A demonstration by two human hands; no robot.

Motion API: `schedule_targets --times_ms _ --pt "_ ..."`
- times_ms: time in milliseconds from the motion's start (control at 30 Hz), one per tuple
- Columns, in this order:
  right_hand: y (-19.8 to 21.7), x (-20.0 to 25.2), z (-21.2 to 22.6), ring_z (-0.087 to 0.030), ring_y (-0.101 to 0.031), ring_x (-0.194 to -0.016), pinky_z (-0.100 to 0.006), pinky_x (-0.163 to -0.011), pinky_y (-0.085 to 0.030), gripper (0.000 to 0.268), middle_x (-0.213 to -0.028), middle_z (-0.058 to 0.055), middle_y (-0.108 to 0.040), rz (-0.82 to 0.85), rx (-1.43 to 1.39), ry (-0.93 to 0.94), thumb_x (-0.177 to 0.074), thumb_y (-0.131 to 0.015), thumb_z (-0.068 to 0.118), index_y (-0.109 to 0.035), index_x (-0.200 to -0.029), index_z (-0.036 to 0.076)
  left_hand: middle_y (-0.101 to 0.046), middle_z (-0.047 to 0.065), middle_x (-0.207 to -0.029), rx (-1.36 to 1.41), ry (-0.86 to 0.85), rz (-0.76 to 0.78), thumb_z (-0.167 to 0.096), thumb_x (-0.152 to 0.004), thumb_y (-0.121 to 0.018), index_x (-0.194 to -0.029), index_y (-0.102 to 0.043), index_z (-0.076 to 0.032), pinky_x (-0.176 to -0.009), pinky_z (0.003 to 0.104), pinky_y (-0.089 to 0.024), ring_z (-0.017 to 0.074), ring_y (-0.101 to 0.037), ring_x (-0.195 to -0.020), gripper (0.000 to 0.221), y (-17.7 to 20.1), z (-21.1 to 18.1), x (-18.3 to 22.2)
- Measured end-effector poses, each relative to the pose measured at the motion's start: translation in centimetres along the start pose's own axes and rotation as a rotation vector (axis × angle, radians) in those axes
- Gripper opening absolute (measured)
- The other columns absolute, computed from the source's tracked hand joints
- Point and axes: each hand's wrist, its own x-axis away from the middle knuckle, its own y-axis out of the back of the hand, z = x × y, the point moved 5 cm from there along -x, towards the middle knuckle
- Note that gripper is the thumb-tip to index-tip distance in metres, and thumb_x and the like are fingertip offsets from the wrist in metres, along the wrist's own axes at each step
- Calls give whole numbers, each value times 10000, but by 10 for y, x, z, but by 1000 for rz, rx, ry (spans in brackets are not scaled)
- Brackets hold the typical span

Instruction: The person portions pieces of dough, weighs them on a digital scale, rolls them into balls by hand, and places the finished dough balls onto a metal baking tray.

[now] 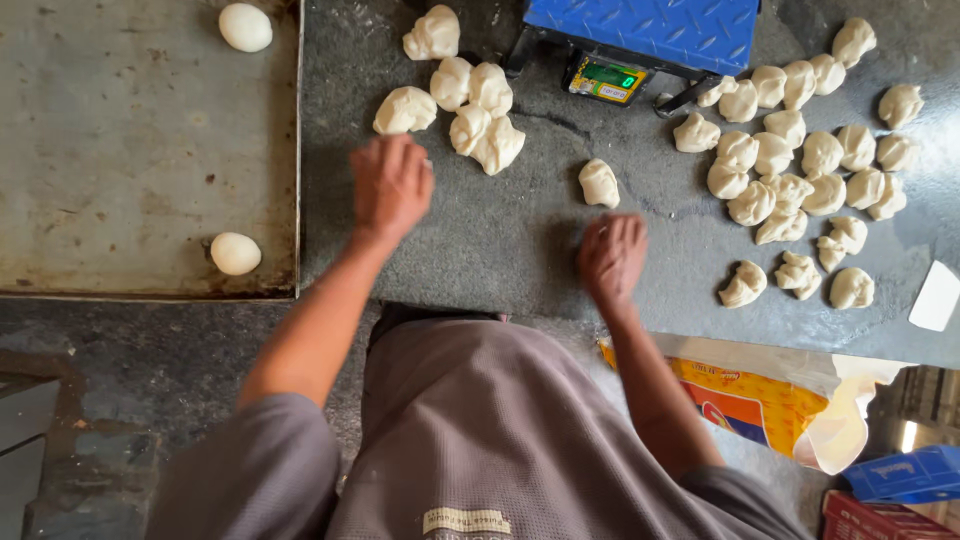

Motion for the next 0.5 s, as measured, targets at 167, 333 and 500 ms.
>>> schedule_targets --times_ms 167,333,500 --pt "40 3 28 -343 -567 -920 -482 -795 -444 124 -960 -158 -607 -92 197 79 -992 -680 146 -622 -973 38 -595 121 -987 10 174 -21 -292 -954 -728 -949 -615 -74 -796 472 -433 305 -555 -933 246 41 -5 34" --pt "25 -3 71 -336 -580 -846 -480 -764 -456 198 -873 -131 -588 -152 -135 202 -948 -721 201 -598 -906 52 -600 69 -895 150 -28 -10 -283 -945 -745 -843 -604 -116 -795 476 -462 292 -598 -897 241 -2 -52 20" --pt "40 -27 65 -351 -547 -764 -478 -688 -421 133 -828 -144 -565 -55 30 138 -874 -713 98 -594 -824 68 -613 108 -958 118 14 34 -134 -959 -708 -907 -624 -82 -805 466 -456 317 -591 -903 111 7 -40 2"
